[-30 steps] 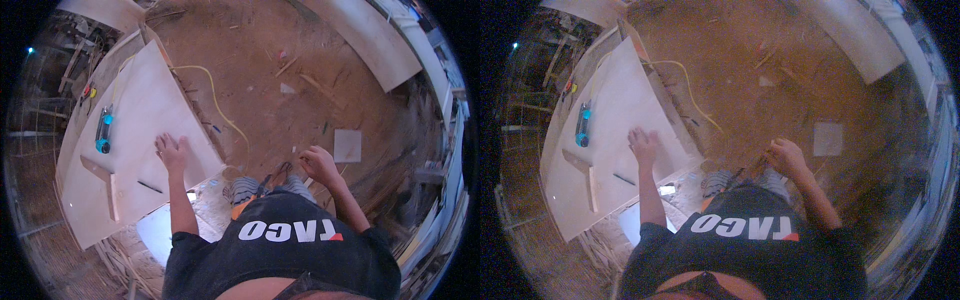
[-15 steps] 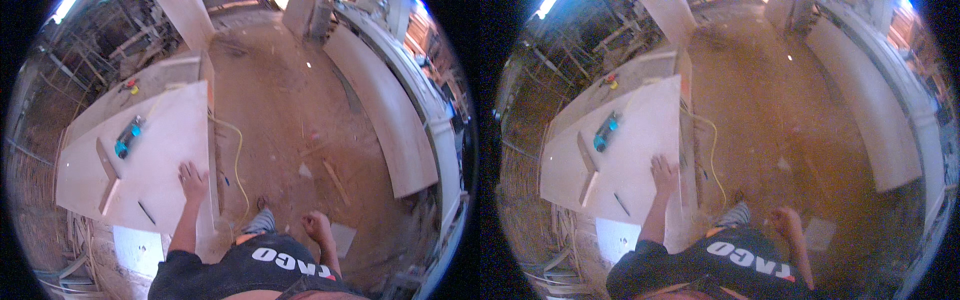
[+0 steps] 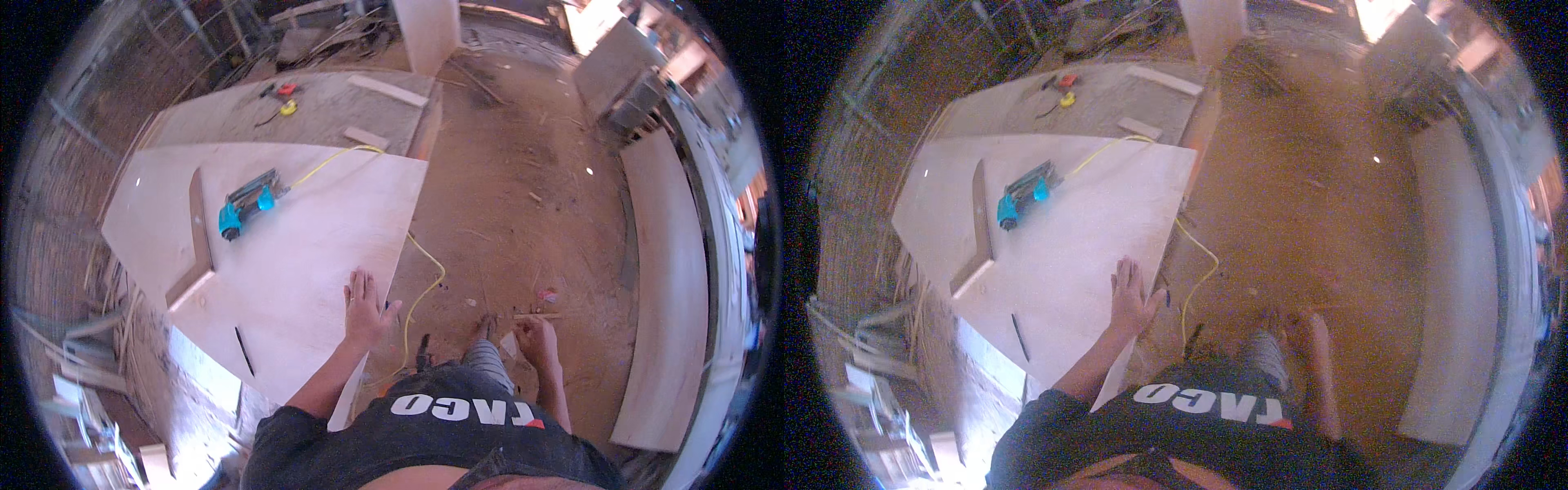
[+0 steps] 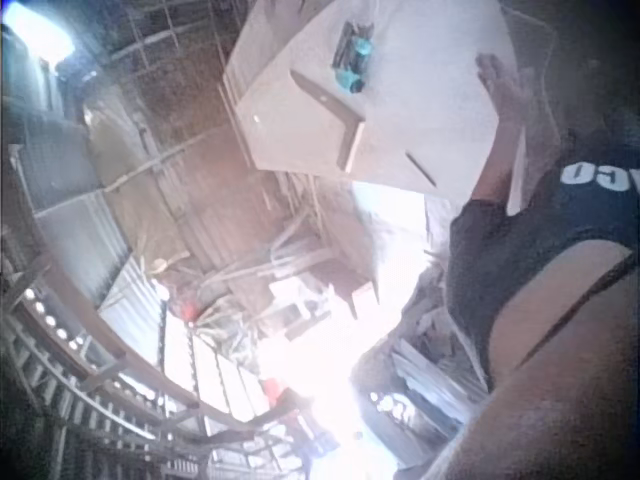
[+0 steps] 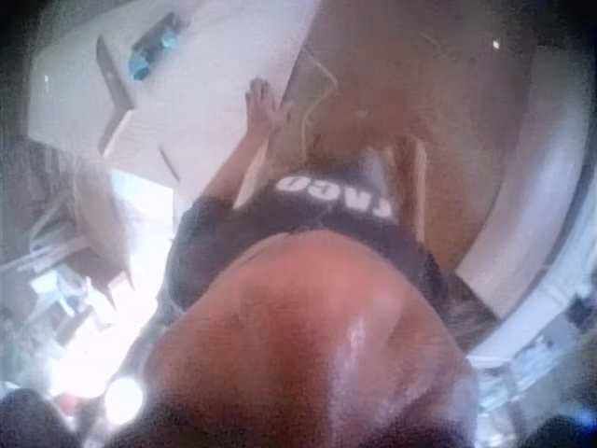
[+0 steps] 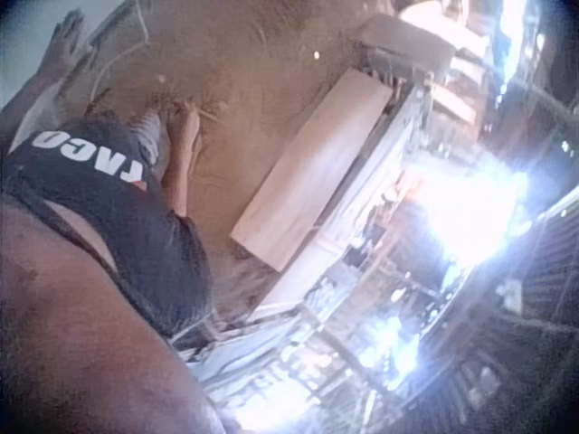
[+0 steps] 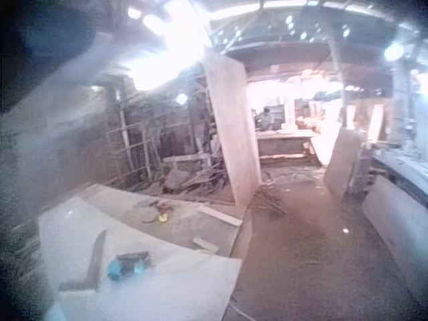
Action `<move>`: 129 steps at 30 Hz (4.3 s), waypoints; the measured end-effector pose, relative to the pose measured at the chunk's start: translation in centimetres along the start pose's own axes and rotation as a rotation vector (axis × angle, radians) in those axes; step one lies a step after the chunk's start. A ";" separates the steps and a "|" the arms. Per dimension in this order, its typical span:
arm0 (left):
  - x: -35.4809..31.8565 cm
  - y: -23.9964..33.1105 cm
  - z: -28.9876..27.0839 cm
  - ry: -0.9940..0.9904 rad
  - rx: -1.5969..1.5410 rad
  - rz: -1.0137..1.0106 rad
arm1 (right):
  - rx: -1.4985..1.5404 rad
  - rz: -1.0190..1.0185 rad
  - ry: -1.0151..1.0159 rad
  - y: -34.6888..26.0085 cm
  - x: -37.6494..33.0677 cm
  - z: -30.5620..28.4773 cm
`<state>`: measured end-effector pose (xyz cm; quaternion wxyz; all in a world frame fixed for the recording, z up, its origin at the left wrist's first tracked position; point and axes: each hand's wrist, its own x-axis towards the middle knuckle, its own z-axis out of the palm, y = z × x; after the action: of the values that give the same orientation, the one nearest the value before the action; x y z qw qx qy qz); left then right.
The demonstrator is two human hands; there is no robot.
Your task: The person measures and marks a large sheet of plywood using a tape measure and pencil, then positions a small wooden trim piece along the edge. They use a pneumatic nail gun to fasten the trim to the plywood, repeating the process for additional trim pieces.
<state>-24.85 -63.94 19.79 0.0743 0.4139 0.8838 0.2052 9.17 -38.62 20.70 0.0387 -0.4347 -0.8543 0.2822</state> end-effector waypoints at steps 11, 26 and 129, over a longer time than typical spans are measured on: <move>0.5 3.6 1.6 0.227 -0.049 -0.386 | 0.284 -0.670 -0.143 -19.5 41.3 1.7; -0.6 21.0 10.4 0.954 -0.665 -1.249 | 0.104 -0.992 -0.130 -32.3 68.2 17.8; -12.5 3.5 7.1 2.767 -1.568 -0.053 | -0.074 -2.396 -0.746 -32.3 14.0 16.8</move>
<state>-12.19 -69.30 14.34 0.5629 0.2379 0.0471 -0.7902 -27.97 -50.43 20.73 0.0146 0.7189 -0.6783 0.1513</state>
